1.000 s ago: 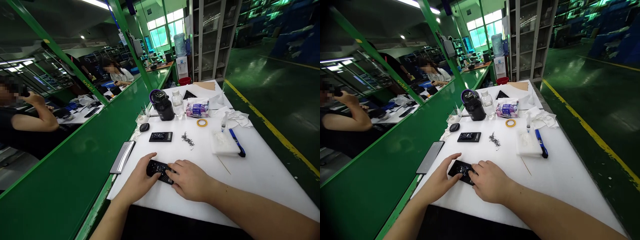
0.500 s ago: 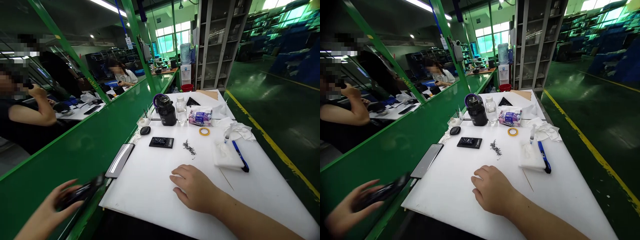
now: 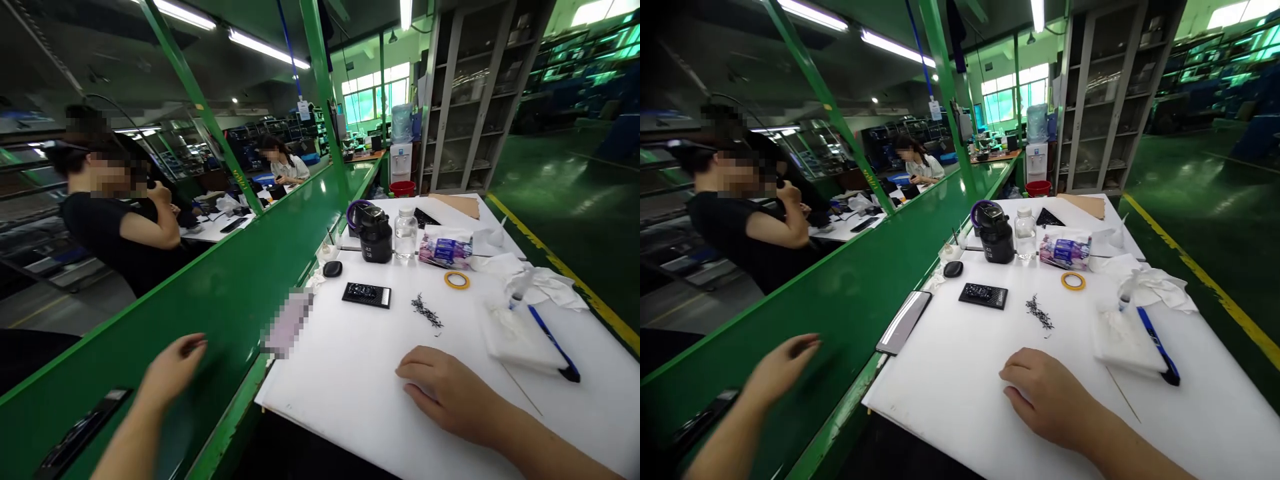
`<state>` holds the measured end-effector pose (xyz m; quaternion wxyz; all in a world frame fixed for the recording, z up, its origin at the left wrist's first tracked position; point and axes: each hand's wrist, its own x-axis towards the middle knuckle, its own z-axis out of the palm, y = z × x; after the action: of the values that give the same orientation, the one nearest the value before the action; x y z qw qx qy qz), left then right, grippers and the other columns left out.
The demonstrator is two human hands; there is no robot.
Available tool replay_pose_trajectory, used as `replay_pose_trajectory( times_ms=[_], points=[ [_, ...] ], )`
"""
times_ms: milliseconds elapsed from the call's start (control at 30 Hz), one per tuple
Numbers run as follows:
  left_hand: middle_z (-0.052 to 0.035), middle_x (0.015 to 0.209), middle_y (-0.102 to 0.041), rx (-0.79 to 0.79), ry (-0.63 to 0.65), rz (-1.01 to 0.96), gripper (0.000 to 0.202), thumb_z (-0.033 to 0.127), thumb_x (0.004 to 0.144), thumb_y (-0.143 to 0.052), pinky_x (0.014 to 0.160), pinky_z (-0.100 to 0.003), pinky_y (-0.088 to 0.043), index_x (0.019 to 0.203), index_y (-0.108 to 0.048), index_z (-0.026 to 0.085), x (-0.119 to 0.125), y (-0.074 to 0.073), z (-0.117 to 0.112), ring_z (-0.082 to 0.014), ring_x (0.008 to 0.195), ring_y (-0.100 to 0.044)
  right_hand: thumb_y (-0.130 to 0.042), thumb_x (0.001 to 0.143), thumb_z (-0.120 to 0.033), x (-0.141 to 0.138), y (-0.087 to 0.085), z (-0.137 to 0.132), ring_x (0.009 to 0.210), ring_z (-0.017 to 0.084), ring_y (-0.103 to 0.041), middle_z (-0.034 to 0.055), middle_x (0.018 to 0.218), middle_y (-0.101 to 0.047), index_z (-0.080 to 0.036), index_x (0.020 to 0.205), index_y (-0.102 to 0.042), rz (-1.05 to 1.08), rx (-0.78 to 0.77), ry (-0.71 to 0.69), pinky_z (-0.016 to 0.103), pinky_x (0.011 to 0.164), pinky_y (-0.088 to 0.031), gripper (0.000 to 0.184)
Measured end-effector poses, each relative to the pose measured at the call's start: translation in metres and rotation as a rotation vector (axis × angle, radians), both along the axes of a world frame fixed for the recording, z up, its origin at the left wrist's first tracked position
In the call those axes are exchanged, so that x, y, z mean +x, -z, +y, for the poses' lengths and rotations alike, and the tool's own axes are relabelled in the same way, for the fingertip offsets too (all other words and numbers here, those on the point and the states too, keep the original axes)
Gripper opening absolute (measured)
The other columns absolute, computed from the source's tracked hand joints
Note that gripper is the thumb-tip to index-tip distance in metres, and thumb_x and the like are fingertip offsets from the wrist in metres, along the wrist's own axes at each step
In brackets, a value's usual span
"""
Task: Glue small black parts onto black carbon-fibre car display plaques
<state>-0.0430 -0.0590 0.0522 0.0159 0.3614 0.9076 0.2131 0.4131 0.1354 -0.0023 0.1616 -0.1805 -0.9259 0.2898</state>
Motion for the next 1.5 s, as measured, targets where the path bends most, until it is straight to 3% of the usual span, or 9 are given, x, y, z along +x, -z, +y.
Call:
replay_pose_trajectory(
  times_ms=[100, 167, 267, 367, 533, 733, 967, 1267, 1500],
  points=[
    [-0.0049, 0.097, -0.075, -0.044, 0.157, -0.133, 0.039, 0.052, 0.079, -0.054, 0.080, -0.032, -0.054, 0.095, -0.070, 0.021, 0.019, 0.031, 0.056, -0.0245, 0.090, -0.069, -0.047, 0.093, -0.019, 0.002, 0.001, 0.004, 0.097, 0.021, -0.062, 0.0076, 0.108, -0.066, -0.024, 0.107, -0.068, -0.040, -0.057, 0.012, 0.037, 0.087, -0.053, 0.026],
    [-0.0069, 0.095, -0.074, -0.056, 0.195, -0.153, 0.039, 0.053, 0.080, -0.052, 0.078, -0.033, -0.052, 0.092, -0.070, 0.020, 0.036, 0.046, 0.086, -0.0252, 0.087, -0.068, -0.046, 0.093, -0.021, 0.003, 0.000, 0.005, 0.099, 0.022, -0.062, 0.0075, 0.109, -0.065, -0.024, 0.107, -0.068, -0.071, -0.082, 0.009, 0.037, 0.089, -0.053, 0.026],
    [-0.0088, 0.095, -0.072, -0.054, 0.204, -0.143, 0.045, 0.057, 0.075, -0.058, 0.074, -0.035, -0.049, 0.096, -0.067, 0.018, 0.054, 0.055, 0.108, -0.0271, 0.084, -0.066, -0.047, 0.093, -0.021, 0.003, -0.004, 0.006, 0.102, 0.022, -0.061, 0.0079, 0.111, -0.065, -0.024, 0.108, -0.068, -0.106, -0.107, 0.008, 0.038, 0.093, -0.053, 0.027],
    [-0.0077, 0.098, -0.071, -0.042, 0.244, -0.155, 0.048, 0.060, 0.077, -0.056, 0.075, -0.034, -0.047, 0.100, -0.065, 0.019, 0.056, 0.055, 0.108, -0.0264, 0.086, -0.065, -0.048, 0.091, -0.021, 0.003, -0.009, 0.006, 0.103, 0.022, -0.062, 0.0089, 0.113, -0.065, -0.023, 0.106, -0.069, -0.147, -0.124, 0.004, 0.037, 0.093, -0.053, 0.026],
    [-0.0050, 0.100, -0.072, -0.007, 0.283, -0.204, 0.044, 0.053, 0.086, -0.043, 0.082, -0.033, -0.047, 0.099, -0.069, 0.020, 0.039, 0.056, 0.106, -0.0251, 0.093, -0.065, -0.050, 0.090, -0.021, 0.002, -0.010, 0.010, 0.105, 0.022, -0.063, 0.0088, 0.114, -0.066, -0.024, 0.110, -0.069, -0.191, -0.120, -0.006, 0.036, 0.094, -0.055, 0.028],
    [-0.0067, 0.112, -0.072, 0.039, 0.235, -0.192, 0.041, 0.037, 0.080, -0.043, 0.092, -0.034, -0.046, 0.102, -0.072, 0.018, 0.031, 0.068, 0.107, -0.0269, 0.105, -0.064, -0.050, 0.092, -0.027, 0.005, -0.005, 0.015, 0.103, 0.023, -0.066, 0.0091, 0.114, -0.067, -0.027, 0.110, -0.071, -0.174, -0.122, -0.007, 0.035, 0.093, -0.058, 0.027],
    [-0.0063, 0.111, -0.073, 0.058, 0.213, -0.191, 0.040, 0.038, 0.078, -0.046, 0.095, -0.035, -0.045, 0.100, -0.073, 0.020, 0.031, 0.071, 0.105, -0.0281, 0.108, -0.063, -0.052, 0.092, -0.029, 0.006, -0.005, 0.017, 0.102, 0.023, -0.067, 0.0079, 0.114, -0.068, -0.029, 0.110, -0.071, -0.155, -0.142, -0.001, 0.034, 0.091, -0.059, 0.026],
    [-0.0046, 0.102, -0.076, 0.079, 0.183, -0.323, 0.043, 0.045, 0.078, -0.050, 0.082, -0.032, -0.050, 0.100, -0.074, 0.017, 0.031, 0.064, 0.105, -0.0262, 0.095, -0.068, -0.051, 0.093, -0.031, 0.011, -0.002, 0.016, 0.107, 0.023, -0.065, 0.0080, 0.119, -0.066, -0.030, 0.114, -0.070, -0.173, -0.135, 0.014, 0.037, 0.096, -0.056, 0.028],
    [-0.0055, 0.099, -0.076, 0.042, 0.124, -0.281, 0.041, 0.052, 0.079, -0.054, 0.080, -0.032, -0.047, 0.092, -0.075, 0.019, 0.038, 0.059, 0.109, -0.0273, 0.093, -0.068, -0.050, 0.094, -0.031, 0.012, -0.002, 0.015, 0.110, 0.022, -0.063, 0.0065, 0.122, -0.063, -0.031, 0.115, -0.068, -0.165, -0.199, 0.016, 0.035, 0.097, -0.055, 0.028]
  ],
)
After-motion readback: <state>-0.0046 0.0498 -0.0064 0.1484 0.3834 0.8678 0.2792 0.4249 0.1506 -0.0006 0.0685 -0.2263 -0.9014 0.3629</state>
